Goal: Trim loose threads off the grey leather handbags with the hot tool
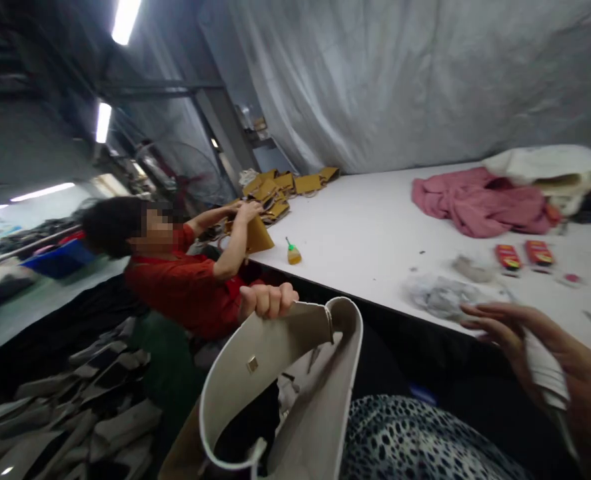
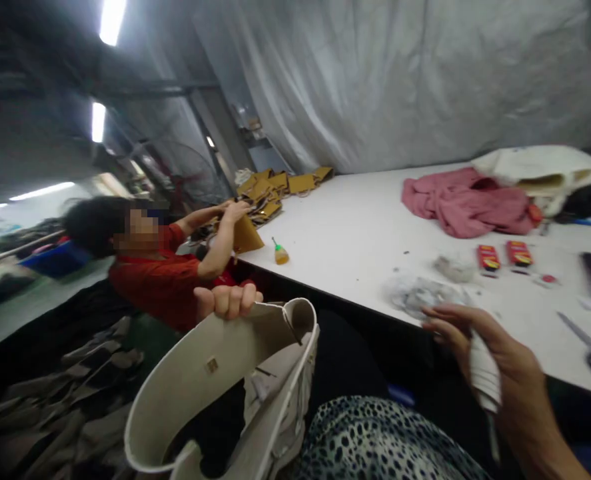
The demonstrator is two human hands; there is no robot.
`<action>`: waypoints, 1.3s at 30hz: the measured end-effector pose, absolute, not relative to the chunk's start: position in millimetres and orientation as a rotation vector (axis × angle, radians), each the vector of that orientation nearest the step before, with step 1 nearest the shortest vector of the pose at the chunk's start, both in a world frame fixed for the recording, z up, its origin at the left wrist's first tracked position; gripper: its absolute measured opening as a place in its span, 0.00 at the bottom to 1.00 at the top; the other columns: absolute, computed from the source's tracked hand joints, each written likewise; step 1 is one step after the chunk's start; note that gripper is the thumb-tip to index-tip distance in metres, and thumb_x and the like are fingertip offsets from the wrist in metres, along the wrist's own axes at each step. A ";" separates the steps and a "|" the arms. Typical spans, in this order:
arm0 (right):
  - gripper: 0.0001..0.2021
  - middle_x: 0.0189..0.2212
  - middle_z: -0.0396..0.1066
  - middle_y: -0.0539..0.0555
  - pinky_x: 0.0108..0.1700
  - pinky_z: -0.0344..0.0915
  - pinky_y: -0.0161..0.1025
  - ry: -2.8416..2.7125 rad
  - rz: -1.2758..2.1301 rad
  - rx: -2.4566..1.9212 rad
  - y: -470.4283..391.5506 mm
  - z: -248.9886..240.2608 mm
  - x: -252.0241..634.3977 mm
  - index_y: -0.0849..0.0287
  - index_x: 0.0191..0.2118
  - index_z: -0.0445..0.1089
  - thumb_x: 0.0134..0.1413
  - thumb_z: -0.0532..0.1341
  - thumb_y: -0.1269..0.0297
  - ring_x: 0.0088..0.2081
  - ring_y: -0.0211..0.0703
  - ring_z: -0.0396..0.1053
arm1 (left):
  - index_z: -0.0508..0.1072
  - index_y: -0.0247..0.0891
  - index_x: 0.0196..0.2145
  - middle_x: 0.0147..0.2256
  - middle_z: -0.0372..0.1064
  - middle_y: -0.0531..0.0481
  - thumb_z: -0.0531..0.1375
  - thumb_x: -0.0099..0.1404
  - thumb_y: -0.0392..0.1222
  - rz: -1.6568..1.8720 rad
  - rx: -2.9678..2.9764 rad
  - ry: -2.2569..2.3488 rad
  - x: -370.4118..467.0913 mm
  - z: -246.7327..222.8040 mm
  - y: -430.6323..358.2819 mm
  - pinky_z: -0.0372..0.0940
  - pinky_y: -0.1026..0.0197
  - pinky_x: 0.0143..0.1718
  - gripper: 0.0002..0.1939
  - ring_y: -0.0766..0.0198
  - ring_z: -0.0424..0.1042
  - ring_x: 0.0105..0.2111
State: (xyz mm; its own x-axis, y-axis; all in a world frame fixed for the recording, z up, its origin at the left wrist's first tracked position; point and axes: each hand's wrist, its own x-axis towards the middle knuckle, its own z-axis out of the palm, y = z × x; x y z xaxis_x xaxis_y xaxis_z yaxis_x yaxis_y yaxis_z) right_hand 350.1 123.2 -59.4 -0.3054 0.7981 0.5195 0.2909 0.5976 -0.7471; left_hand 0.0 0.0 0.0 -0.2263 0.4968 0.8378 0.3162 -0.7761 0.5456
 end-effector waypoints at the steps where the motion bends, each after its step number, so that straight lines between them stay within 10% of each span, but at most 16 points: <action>1: 0.10 0.43 0.79 0.59 0.43 0.76 0.49 -1.843 0.716 -0.876 119.1 -53.9 349.6 0.43 0.48 0.73 0.66 0.63 0.49 0.44 0.53 0.79 | 0.57 0.40 0.16 0.09 0.47 0.59 0.45 0.77 0.61 2.053 1.860 0.850 13.8 -3.7 11.0 0.60 0.65 0.16 0.35 0.70 0.52 0.11; 9: 0.31 0.48 0.77 0.56 0.51 0.70 0.42 -2.240 0.957 -0.495 118.1 -8.8 350.4 0.55 0.55 0.71 0.47 0.77 0.51 0.48 0.48 0.75 | 0.48 0.40 0.12 0.06 0.39 0.56 0.49 0.74 0.64 1.549 1.555 0.403 113.0 -33.4 74.8 0.55 0.61 0.18 0.38 0.66 0.49 0.13; 16: 0.18 0.30 0.71 0.46 0.33 0.59 0.33 -2.291 1.087 -0.742 117.0 -33.4 367.7 0.58 0.42 0.71 0.49 0.77 0.63 0.31 0.36 0.67 | 0.48 0.39 0.14 0.08 0.38 0.53 0.48 0.74 0.64 1.432 1.350 0.354 136.4 -56.3 99.7 0.55 0.57 0.22 0.37 0.63 0.49 0.17; 30: 0.08 0.26 0.75 0.47 0.30 0.61 0.30 -2.056 1.304 -0.678 132.2 -72.7 370.7 0.61 0.37 0.76 0.52 0.73 0.69 0.27 0.34 0.70 | 0.48 0.40 0.16 0.11 0.38 0.55 0.47 0.76 0.62 1.377 1.134 0.302 137.7 -73.8 115.5 0.57 0.58 0.26 0.34 0.63 0.48 0.19; 36: 0.11 0.24 0.73 0.47 0.27 0.61 0.30 -1.605 1.574 -0.820 129.8 -88.8 351.1 0.61 0.29 0.74 0.48 0.75 0.62 0.26 0.34 0.66 | 0.67 0.43 0.21 0.14 0.64 0.55 0.55 0.70 0.64 0.913 1.449 -0.376 122.5 -87.2 134.6 0.64 0.58 0.24 0.28 0.65 0.64 0.16; 39: 0.11 0.23 0.70 0.46 0.26 0.59 0.30 -1.523 1.577 -0.807 123.4 -93.5 338.0 0.61 0.30 0.73 0.50 0.73 0.62 0.24 0.33 0.63 | 0.77 0.45 0.31 0.27 0.75 0.49 0.59 0.66 0.66 1.015 1.391 0.042 103.1 -80.3 130.3 0.68 0.59 0.26 0.22 0.60 0.73 0.26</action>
